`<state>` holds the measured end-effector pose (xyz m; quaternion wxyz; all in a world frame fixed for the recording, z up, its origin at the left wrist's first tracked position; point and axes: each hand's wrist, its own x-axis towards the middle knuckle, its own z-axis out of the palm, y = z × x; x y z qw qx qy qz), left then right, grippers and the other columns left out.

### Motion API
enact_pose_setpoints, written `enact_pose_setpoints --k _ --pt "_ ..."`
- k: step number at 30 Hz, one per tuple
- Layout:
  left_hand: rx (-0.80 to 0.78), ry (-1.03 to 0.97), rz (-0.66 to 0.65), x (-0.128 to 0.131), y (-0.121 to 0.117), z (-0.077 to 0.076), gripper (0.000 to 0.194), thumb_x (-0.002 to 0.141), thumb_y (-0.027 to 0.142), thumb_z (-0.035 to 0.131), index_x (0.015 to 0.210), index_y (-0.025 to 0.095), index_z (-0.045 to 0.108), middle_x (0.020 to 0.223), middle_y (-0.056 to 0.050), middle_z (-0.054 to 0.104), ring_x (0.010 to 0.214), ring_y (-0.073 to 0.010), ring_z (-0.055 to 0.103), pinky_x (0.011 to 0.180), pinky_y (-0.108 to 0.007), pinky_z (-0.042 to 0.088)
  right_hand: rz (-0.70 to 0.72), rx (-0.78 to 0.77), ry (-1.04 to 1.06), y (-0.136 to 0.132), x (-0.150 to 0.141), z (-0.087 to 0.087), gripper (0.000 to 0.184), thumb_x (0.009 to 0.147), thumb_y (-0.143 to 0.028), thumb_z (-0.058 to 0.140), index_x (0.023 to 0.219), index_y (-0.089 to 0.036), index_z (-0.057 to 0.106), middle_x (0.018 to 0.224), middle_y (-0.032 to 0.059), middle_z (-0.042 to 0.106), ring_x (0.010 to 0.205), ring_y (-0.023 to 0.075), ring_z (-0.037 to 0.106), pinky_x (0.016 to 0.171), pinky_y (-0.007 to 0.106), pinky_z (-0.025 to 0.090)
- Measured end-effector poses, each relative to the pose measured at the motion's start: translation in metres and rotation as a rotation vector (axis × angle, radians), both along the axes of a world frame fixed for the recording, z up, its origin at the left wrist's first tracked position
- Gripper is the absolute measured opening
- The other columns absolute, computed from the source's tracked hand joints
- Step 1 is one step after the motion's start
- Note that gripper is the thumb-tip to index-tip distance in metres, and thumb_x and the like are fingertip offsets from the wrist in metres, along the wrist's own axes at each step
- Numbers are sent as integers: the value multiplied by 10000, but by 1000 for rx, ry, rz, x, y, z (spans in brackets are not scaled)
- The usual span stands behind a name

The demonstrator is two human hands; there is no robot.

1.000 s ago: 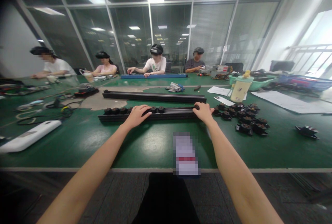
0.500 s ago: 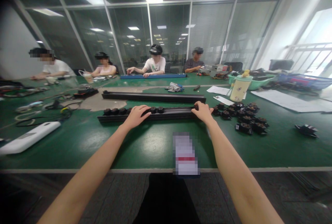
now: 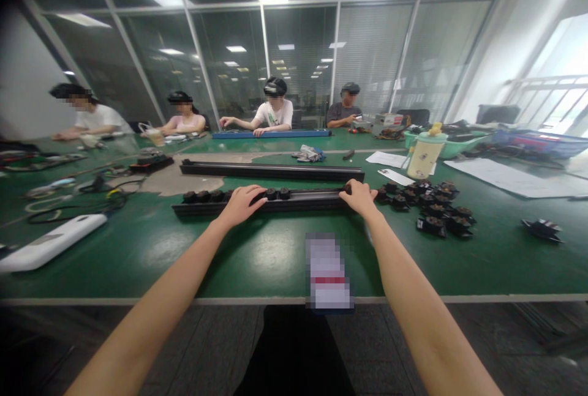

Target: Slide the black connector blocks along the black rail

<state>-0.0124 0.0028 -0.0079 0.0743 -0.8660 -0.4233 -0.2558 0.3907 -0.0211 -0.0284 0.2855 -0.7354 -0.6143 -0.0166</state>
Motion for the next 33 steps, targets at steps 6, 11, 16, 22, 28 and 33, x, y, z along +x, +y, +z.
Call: enact_pose_setpoints --k 6,11,16,22,28,33 --pt "-13 3 0 1 -2 2 381 1057 451 488 1347 271 658 1404 -86 671 1324 -272 593 1144 -459 383 -13 22 11 0 1 -1 338 840 -418 549 1093 -235 677 1210 141 723 1123 376 550 938 511 370" --pt "-8 -1 -1 1 -2 1 377 1055 449 495 1340 266 662 1397 -86 675 1312 -273 600 1143 -458 386 -40 28 40 2 5 -3 332 834 -415 553 1093 -243 670 1245 132 710 1143 380 545 943 530 393" --pt "-5 -2 -7 1 0 0 383 1056 448 498 1340 250 661 1397 -90 673 1315 -274 600 1143 -461 383 -28 20 73 2 5 -3 342 832 -408 568 1110 -236 668 1266 136 701 1169 383 524 968 559 398" --pt "-8 -5 -3 0 0 0 381 1056 455 493 1340 265 661 1400 -86 671 1316 -273 596 1148 -462 379 -43 4 99 -4 0 1 332 838 -412 573 1109 -245 665 1284 127 692 1190 386 508 985 609 393" --pt "-3 1 -3 0 -1 0 385 1061 454 488 1342 252 657 1402 -90 673 1310 -273 601 1141 -459 381 -53 -6 90 -4 0 2 330 844 -406 569 1115 -242 663 1301 138 683 1200 397 511 977 600 407" --pt "-1 9 8 1 0 0 386 1060 446 497 1347 241 654 1404 -89 674 1323 -273 595 1140 -454 381 -54 -16 81 -3 1 2 379 856 -408 563 1172 -224 664 1335 142 675 1216 389 517 1005 582 397"
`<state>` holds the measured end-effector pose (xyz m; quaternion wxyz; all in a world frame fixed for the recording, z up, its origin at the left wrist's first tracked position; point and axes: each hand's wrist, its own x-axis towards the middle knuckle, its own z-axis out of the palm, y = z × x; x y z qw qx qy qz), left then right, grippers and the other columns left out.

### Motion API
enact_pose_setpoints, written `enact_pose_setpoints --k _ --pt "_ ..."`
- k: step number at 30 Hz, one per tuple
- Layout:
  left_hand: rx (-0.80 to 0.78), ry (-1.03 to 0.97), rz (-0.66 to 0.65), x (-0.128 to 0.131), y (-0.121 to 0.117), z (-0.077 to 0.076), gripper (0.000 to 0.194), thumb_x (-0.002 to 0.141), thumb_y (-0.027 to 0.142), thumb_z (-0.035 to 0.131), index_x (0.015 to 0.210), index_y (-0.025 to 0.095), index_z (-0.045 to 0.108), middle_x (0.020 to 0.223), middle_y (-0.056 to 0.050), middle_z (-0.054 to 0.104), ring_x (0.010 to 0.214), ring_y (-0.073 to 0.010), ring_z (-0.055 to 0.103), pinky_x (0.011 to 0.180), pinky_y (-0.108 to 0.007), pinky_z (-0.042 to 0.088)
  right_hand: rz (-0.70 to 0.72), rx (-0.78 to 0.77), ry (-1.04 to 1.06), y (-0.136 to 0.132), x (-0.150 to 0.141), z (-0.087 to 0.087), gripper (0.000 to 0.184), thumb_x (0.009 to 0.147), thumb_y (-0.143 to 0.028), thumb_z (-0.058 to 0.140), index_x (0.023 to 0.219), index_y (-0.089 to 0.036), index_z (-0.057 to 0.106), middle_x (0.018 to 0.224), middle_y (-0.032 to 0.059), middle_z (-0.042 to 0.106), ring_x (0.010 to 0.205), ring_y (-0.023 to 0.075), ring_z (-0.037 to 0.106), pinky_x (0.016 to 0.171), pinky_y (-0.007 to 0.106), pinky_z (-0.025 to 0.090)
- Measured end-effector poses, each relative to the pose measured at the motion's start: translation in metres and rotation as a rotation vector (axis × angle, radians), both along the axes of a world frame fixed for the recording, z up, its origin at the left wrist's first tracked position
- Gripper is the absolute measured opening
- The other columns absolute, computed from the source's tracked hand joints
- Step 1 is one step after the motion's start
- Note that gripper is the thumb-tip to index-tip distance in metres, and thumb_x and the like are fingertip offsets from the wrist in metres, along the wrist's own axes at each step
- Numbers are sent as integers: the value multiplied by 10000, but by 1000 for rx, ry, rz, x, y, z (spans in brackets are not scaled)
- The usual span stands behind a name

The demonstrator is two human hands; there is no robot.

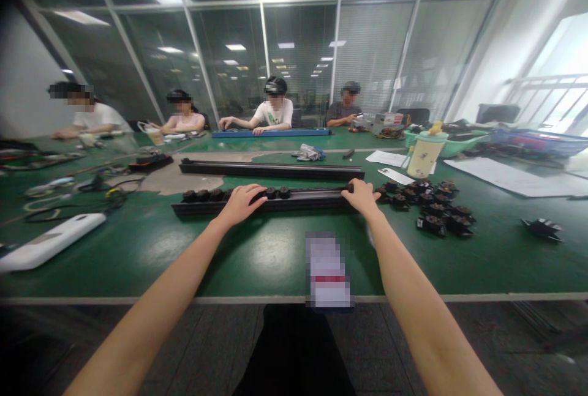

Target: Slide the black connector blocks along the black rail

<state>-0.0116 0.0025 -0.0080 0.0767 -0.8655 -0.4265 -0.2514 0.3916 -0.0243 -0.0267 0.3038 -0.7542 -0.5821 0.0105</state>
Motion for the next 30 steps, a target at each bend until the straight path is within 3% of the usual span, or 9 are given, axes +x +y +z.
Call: enact_pose_setpoints --k 30 --pt "2 0 -8 0 -2 1 382 1060 430 507 1350 233 659 1395 -94 676 1314 -270 602 1141 -449 386 -19 -81 -50 -4 -3 7 443 892 -409 533 1272 -211 645 1385 143 653 1252 385 514 1018 570 400"
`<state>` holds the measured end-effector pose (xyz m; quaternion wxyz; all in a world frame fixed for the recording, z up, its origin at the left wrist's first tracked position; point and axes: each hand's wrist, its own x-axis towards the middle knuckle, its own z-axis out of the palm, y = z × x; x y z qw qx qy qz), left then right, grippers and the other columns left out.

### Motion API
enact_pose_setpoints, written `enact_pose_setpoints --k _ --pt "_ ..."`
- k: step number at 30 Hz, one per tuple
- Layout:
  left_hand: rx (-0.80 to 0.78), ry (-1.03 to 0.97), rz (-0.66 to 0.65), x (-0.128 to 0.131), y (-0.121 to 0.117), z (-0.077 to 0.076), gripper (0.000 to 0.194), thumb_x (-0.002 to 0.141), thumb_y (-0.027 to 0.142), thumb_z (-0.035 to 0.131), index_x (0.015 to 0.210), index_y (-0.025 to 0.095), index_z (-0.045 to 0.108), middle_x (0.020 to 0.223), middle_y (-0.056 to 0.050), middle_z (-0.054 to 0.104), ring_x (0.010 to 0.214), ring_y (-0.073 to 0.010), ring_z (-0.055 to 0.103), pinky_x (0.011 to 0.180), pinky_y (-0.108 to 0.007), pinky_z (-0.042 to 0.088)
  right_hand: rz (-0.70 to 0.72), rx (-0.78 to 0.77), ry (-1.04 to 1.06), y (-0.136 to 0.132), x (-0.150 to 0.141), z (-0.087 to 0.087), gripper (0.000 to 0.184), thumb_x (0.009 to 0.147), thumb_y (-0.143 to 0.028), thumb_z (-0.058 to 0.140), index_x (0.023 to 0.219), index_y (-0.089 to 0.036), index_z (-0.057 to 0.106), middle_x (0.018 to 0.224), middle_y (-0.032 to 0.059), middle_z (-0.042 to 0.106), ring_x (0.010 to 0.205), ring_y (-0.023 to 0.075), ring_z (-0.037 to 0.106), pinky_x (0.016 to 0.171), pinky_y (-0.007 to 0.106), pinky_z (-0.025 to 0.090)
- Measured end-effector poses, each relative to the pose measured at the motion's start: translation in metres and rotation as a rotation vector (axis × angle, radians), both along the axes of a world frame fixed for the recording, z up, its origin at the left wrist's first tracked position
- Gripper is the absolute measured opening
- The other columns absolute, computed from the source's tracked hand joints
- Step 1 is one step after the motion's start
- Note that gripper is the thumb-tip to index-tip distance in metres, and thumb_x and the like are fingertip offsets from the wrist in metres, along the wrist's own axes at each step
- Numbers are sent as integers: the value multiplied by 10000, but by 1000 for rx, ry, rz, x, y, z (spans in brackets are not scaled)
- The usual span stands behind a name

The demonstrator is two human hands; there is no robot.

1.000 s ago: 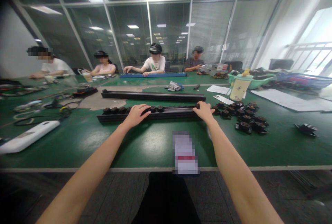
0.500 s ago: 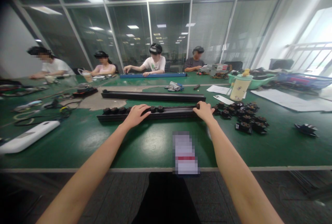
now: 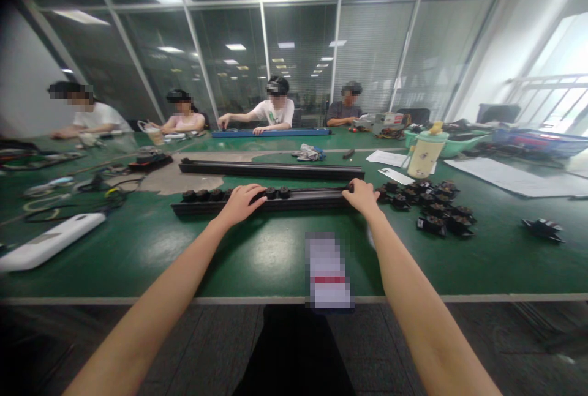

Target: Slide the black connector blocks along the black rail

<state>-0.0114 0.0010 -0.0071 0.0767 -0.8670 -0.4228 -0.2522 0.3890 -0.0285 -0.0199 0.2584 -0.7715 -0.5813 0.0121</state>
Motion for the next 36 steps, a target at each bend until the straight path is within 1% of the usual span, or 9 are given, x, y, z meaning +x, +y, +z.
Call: enact_pose_setpoints --k 7,11,15,19,23,28,31,36 --pt "6 -4 1 -1 2 0 373 1071 395 481 1348 234 674 1389 -94 682 1312 -260 607 1134 -440 393 0 -19 -7 0 0 1 454 902 -405 532 1288 -197 649 1404 152 638 1264 390 519 1024 584 415" --pt "4 12 4 -1 4 1 383 1084 332 423 1352 245 683 1381 -92 688 1296 -251 616 1118 -431 403 1 -21 -10 -1 -1 2 455 909 -408 531 1303 -214 648 1407 145 637 1269 392 518 1018 598 424" --pt "-11 29 2 -2 7 2 406 1072 257 405 1368 240 682 1371 -97 693 1284 -249 622 1092 -422 412 -1 -41 -31 -3 -2 4 473 919 -414 524 1329 -212 645 1428 155 622 1277 393 518 1020 597 433" --pt "-52 30 13 -3 4 5 405 1065 248 420 1366 267 690 1387 -88 689 1298 -247 614 1082 -429 403 2 -81 -71 -5 -2 8 489 929 -414 508 1346 -200 648 1447 170 607 1287 397 519 1027 597 442" --pt "-78 23 28 -2 0 8 394 1053 244 442 1336 305 710 1400 -74 689 1309 -245 606 1094 -443 381 9 -114 -101 -8 -2 12 479 927 -407 520 1333 -197 663 1420 176 624 1288 403 527 1017 612 461" --pt "-115 41 14 -1 -4 14 394 1033 228 456 1312 285 727 1395 -84 693 1305 -260 614 1070 -448 397 13 -139 -123 -13 0 17 446 922 -394 552 1298 -202 696 1382 176 654 1279 405 554 1003 630 484" --pt "-132 46 -4 -3 -4 18 386 1028 236 465 1304 273 731 1376 -88 701 1304 -266 617 1062 -440 413 11 -163 -138 -15 3 19 432 918 -406 571 1268 -199 716 1354 169 673 1275 401 576 1004 607 495" --pt "-177 58 -28 -7 -6 23 369 1026 249 488 1317 253 716 1344 -88 703 1281 -261 627 1075 -429 432 26 -159 -158 -16 8 19 386 890 -405 618 1204 -219 746 1285 145 716 1229 357 621 991 509 513"
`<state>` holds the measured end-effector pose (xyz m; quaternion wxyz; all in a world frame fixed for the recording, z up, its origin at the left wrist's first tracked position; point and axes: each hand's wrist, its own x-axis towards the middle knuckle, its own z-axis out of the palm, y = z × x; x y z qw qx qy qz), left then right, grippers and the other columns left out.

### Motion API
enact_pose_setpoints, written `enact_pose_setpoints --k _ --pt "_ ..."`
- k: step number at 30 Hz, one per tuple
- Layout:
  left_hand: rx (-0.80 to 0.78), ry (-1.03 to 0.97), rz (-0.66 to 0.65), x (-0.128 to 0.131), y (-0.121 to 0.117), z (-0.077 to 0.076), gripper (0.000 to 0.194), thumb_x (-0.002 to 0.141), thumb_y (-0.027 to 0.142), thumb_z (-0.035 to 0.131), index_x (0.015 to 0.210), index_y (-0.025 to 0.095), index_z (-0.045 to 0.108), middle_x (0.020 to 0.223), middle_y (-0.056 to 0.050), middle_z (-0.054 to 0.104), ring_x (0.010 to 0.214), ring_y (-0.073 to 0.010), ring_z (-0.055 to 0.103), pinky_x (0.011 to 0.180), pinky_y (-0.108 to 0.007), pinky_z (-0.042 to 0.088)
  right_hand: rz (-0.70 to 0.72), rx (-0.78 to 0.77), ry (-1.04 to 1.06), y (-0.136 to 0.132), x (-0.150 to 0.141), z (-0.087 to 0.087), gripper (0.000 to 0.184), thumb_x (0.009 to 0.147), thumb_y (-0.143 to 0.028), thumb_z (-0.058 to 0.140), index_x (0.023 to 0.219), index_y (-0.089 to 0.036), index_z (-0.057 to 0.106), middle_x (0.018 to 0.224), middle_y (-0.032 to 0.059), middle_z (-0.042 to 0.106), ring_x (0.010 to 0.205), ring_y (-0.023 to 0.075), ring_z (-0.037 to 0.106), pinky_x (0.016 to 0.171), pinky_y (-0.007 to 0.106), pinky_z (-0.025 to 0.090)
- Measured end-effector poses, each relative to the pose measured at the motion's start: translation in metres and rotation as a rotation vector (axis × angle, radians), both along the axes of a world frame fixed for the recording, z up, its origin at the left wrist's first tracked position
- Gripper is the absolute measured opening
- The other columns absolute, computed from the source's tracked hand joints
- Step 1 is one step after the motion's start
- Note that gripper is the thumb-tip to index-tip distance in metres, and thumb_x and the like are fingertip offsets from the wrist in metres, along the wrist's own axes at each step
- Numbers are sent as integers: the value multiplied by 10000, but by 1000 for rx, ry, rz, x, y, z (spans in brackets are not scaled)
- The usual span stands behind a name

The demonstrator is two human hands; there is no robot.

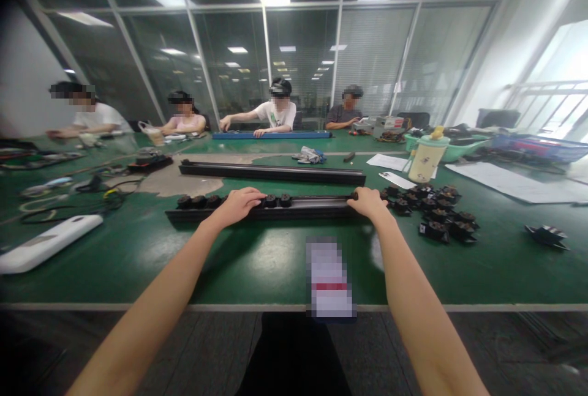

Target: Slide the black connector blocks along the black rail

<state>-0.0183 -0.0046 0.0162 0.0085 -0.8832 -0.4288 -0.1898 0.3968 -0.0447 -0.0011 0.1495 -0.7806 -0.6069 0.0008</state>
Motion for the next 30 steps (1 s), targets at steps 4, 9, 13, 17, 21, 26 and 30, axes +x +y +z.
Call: enact_pose_setpoints --k 4,9,13,17,21,26,30 --pt "-24 6 -25 -1 -3 4 353 1031 255 493 1303 259 719 1332 -80 703 1275 -252 625 1093 -416 442 20 0 -9 2 5 -1 373 873 -390 641 1178 -207 752 1232 149 744 1172 343 662 958 458 525" --pt "-41 23 -55 0 -7 8 344 1033 267 494 1281 264 732 1316 -80 706 1268 -258 628 1086 -415 458 58 -27 -32 5 13 -3 391 886 -382 626 1190 -169 748 1200 164 758 1147 332 689 939 412 530" --pt "-47 26 -74 -1 -7 9 348 1030 274 492 1276 283 738 1321 -74 703 1261 -257 632 1093 -416 462 101 -46 -76 3 16 0 372 902 -347 623 1180 -139 756 1184 168 769 1124 319 706 961 378 517" --pt "-68 30 -78 -3 -7 11 337 1027 282 505 1269 293 739 1309 -68 708 1259 -249 635 1098 -400 465 109 -93 -96 -2 14 8 381 908 -332 626 1197 -119 753 1203 170 769 1135 316 710 981 361 512" --pt "-75 46 -85 -3 -9 13 327 1030 285 506 1266 282 733 1313 -76 707 1265 -256 634 1094 -405 464 115 -108 -74 -7 12 13 393 901 -317 634 1224 -121 743 1227 171 765 1136 310 717 981 355 519" --pt "-64 74 -80 -3 -10 13 332 1021 273 506 1283 292 709 1319 -79 701 1254 -272 637 1084 -427 462 85 -78 -56 -7 14 13 348 848 -277 671 1163 -168 771 1184 135 783 1107 300 729 972 357 533" --pt "-65 82 -75 -3 -11 13 331 1019 264 497 1282 299 697 1314 -75 694 1250 -273 636 1079 -427 464 93 -69 -53 -7 16 15 338 840 -274 667 1147 -191 780 1195 115 783 1099 292 730 985 358 534"
